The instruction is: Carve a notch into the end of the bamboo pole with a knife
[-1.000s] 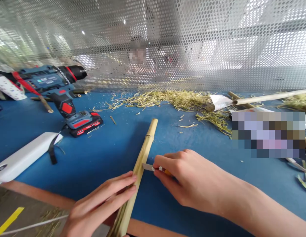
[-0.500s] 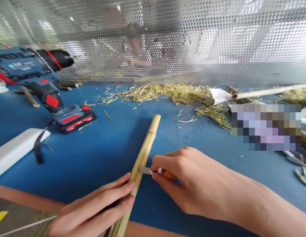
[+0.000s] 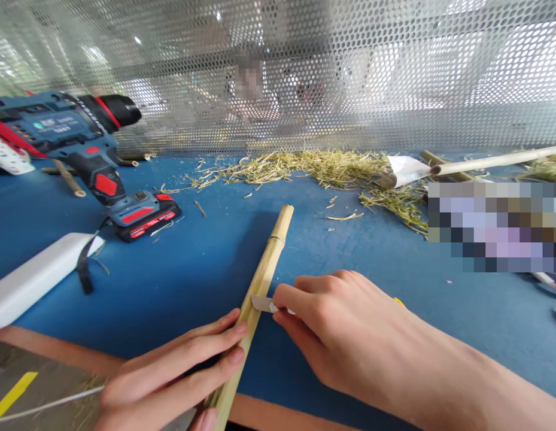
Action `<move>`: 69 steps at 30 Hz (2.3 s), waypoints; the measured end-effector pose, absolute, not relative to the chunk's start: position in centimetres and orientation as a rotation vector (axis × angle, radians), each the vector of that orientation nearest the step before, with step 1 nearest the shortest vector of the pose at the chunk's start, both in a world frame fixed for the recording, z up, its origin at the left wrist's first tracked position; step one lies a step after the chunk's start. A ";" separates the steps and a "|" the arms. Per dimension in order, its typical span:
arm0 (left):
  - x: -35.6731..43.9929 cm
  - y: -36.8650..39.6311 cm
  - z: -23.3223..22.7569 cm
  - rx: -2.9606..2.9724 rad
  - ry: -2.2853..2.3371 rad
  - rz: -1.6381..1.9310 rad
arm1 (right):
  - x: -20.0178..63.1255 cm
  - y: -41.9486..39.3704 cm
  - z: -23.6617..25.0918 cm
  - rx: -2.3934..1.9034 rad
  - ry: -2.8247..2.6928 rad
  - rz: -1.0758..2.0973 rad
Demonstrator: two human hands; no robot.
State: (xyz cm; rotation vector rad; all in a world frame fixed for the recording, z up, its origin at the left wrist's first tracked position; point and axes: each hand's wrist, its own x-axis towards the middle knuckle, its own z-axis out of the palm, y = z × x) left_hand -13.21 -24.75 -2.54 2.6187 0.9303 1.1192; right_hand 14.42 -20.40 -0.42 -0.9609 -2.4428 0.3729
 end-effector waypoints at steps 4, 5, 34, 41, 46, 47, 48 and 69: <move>-13.7 -24.4 -2.1 2.677 0.877 1.075 | 14.0 -20.4 -0.4 -0.999 -2.417 0.297; -13.7 -24.4 -1.9 2.696 0.853 1.073 | 13.9 -20.3 -0.3 -0.988 -2.427 0.254; -12.9 -25.2 -0.1 2.704 0.961 0.948 | 15.3 -14.7 0.8 -1.361 -2.479 0.092; -12.9 -24.8 -0.3 2.721 0.891 1.038 | 17.1 -13.2 0.4 -1.531 -2.486 -0.166; -12.7 -24.7 -0.4 2.698 0.898 1.068 | 18.9 -12.2 0.0 -1.589 -2.276 -0.115; -12.7 -24.7 -0.4 2.681 0.909 1.084 | 19.1 -12.2 0.0 -1.587 -2.262 -0.131; -12.6 -24.8 -0.5 2.665 0.917 1.108 | 19.2 -12.2 0.0 -1.568 -2.252 -0.171; -12.7 -25.6 -1.4 2.541 0.923 1.122 | 20.8 -13.5 -1.7 -1.651 -2.254 -0.467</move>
